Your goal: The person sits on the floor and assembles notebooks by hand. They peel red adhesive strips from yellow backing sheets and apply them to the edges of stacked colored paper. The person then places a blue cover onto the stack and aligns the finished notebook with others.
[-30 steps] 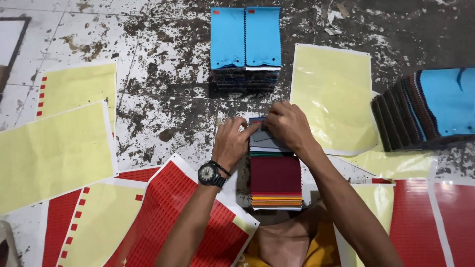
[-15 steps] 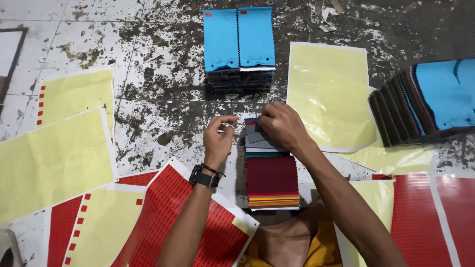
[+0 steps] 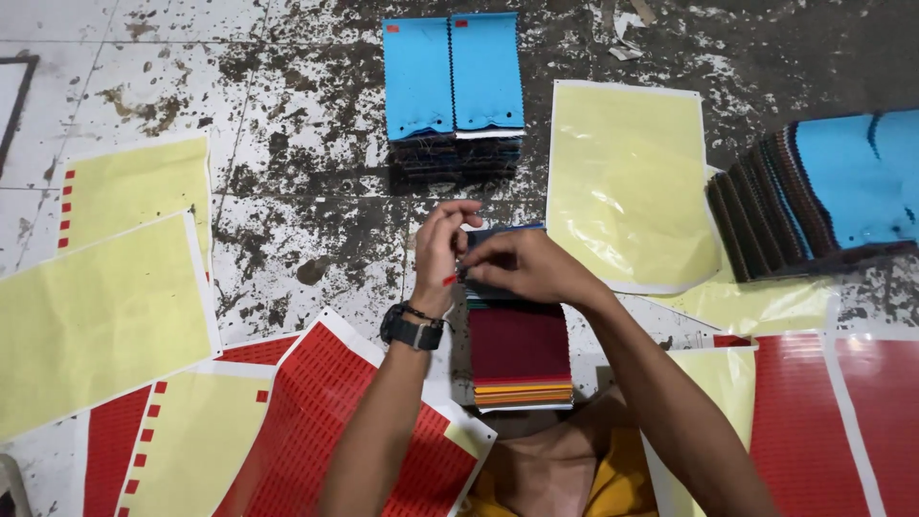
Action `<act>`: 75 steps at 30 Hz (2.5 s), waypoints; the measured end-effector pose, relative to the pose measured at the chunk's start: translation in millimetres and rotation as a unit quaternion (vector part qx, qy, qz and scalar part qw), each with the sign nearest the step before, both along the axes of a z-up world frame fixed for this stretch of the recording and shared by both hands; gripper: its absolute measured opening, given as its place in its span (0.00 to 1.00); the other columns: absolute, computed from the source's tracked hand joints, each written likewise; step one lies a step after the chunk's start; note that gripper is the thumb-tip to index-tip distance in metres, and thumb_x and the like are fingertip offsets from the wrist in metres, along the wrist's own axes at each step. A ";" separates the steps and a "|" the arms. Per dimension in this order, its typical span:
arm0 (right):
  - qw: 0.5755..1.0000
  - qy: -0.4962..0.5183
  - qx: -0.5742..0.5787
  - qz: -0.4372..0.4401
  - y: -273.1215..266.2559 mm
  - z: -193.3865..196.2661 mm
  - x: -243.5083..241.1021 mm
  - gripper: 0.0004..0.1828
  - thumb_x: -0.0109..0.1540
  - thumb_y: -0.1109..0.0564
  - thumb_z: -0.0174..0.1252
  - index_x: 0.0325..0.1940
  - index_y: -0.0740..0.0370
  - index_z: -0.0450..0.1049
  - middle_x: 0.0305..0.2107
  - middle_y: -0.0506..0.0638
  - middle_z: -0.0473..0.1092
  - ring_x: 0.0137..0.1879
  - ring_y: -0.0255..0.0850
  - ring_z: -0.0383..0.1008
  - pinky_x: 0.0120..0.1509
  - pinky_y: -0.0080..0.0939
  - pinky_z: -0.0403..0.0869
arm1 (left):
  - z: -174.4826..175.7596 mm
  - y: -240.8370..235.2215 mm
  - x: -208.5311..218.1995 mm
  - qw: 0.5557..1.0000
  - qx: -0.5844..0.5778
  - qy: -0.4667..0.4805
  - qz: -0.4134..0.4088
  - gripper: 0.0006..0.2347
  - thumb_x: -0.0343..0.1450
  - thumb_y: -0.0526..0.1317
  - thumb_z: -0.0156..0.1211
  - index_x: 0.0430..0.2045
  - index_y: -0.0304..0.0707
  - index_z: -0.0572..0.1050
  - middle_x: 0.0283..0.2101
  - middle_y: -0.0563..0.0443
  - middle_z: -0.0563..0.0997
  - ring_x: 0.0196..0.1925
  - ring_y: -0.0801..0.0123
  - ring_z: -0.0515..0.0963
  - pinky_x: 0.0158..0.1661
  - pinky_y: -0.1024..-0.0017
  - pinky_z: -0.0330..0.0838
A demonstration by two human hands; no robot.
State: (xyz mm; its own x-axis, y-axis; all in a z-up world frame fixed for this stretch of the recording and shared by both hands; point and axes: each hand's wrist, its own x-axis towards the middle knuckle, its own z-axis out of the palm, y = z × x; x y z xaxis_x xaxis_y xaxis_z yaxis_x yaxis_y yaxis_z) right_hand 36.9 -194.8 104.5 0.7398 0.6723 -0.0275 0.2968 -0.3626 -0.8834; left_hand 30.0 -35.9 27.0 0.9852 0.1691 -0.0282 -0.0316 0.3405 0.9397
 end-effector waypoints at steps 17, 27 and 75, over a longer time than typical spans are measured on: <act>0.997 0.025 -0.038 -0.066 -11.3 -31.2 9.8 0.08 0.64 0.57 0.61 0.42 0.62 0.81 0.23 0.53 0.78 0.30 0.42 0.79 0.40 0.44 0.78 | -27.7 26.3 7.9 0.946 0.285 -0.008 0.153 0.06 0.74 0.35 0.54 0.41 0.41 0.78 0.37 0.48 0.82 0.24 0.73 0.80 0.25 0.79 0.70; 0.973 0.025 -0.183 -0.139 -1.8 -51.7 30.3 0.09 0.64 0.54 0.58 0.42 0.58 0.81 0.22 0.51 0.80 0.34 0.49 0.83 0.44 0.48 0.76 | -49.1 38.8 -20.6 0.876 0.460 -0.123 0.079 0.07 0.68 0.33 0.57 0.32 0.49 0.81 0.33 0.58 0.80 0.27 0.69 0.80 0.31 0.71 0.78; 0.931 -0.159 -0.304 0.121 -24.6 4.3 -10.5 0.04 0.63 0.57 0.62 0.41 0.57 0.78 0.38 0.48 0.74 0.52 0.49 0.78 0.54 0.46 0.78 | 32.6 43.7 -17.2 0.797 0.542 0.021 -0.267 0.22 0.68 0.63 0.58 0.52 0.62 0.80 0.61 0.45 0.67 0.58 0.42 0.69 0.56 0.48 0.68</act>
